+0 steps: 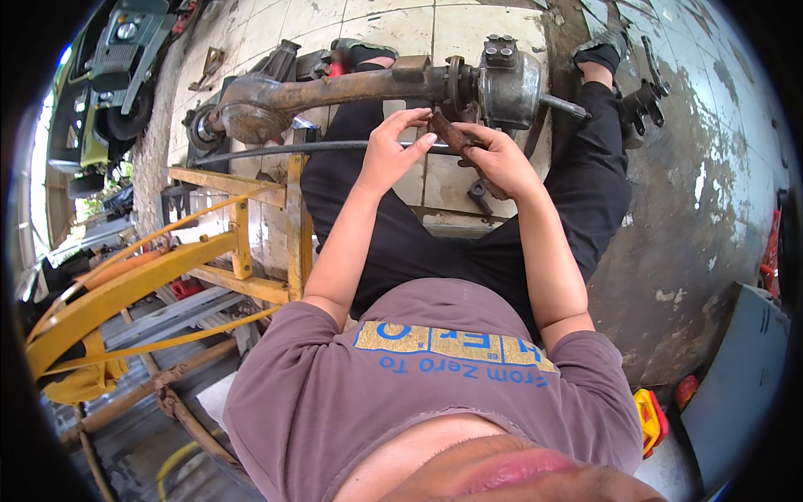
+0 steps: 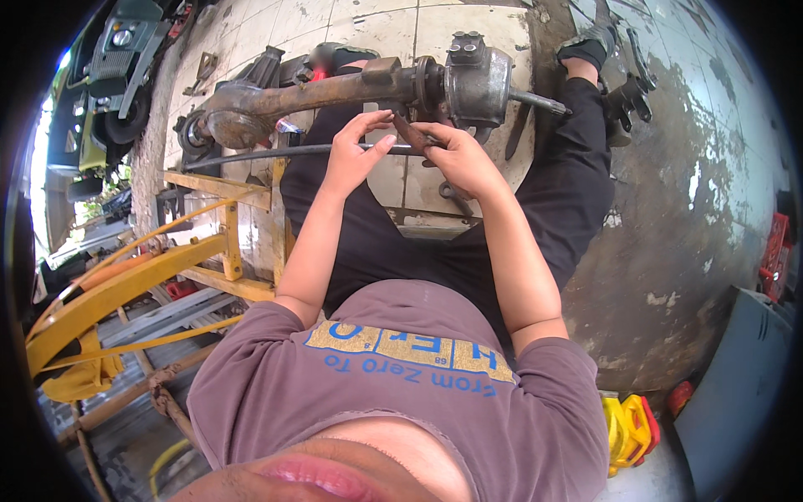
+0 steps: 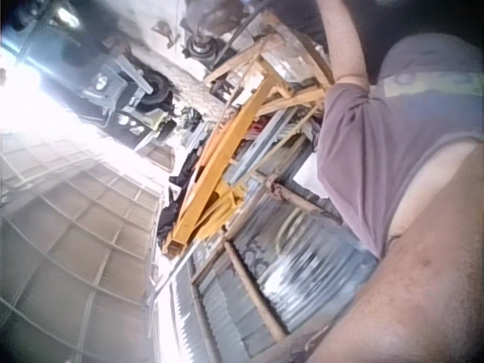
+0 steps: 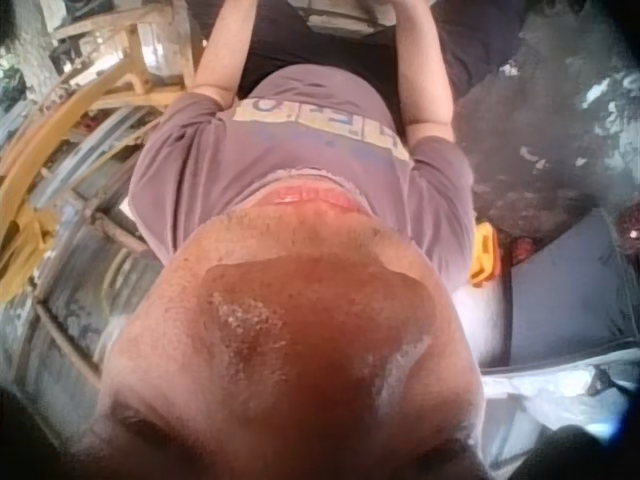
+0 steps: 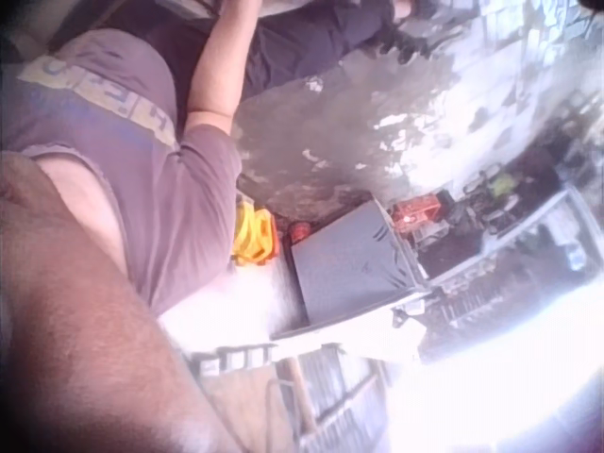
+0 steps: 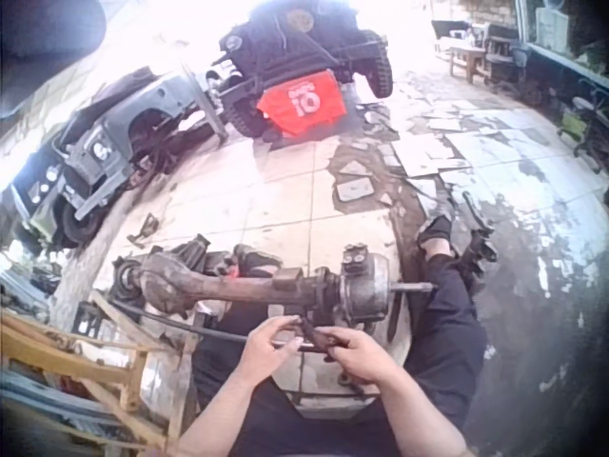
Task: The person sits on the floor and uses a long metal bar to rotate and manipulate a vehicle axle assembly mounted on a yellow stand. The person repeatedly repositions the bar and applies force to turn the axle shaft.
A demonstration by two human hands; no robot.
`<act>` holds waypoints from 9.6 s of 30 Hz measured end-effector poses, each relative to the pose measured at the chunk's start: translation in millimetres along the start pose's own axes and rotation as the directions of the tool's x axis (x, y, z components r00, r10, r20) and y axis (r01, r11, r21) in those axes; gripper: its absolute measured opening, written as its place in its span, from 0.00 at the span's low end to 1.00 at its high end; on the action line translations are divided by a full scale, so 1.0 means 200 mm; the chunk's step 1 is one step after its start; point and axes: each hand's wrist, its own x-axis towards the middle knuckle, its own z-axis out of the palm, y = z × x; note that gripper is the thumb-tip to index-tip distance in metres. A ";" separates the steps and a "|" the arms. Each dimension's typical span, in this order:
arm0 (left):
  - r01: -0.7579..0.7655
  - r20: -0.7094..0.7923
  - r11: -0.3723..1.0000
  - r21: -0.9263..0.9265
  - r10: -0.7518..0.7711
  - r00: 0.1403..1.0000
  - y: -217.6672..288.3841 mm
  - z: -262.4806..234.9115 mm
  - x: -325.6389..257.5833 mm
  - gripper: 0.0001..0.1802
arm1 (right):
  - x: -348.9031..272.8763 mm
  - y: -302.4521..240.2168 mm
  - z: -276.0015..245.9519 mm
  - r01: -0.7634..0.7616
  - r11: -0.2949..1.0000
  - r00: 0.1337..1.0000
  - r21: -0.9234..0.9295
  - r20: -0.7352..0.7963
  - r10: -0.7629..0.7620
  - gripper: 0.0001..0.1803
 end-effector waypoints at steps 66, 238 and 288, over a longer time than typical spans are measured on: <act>-0.002 -0.216 0.811 0.586 0.159 0.963 -0.50 -0.22 0.03 0.10 | 0.02 0.24 0.48 -0.022 0.092 0.963 -0.996 -0.046 -0.265 0.47; 0.058 -0.145 0.851 0.521 0.021 0.989 -0.43 -0.22 -0.01 0.12 | -0.03 0.11 0.49 -0.169 0.039 0.973 -0.985 -0.173 -0.155 0.34; 0.046 -0.127 0.828 0.558 0.031 0.991 -0.42 -0.20 -0.02 0.11 | 0.08 0.20 0.40 -0.096 0.140 0.954 -0.985 -0.132 -0.270 0.39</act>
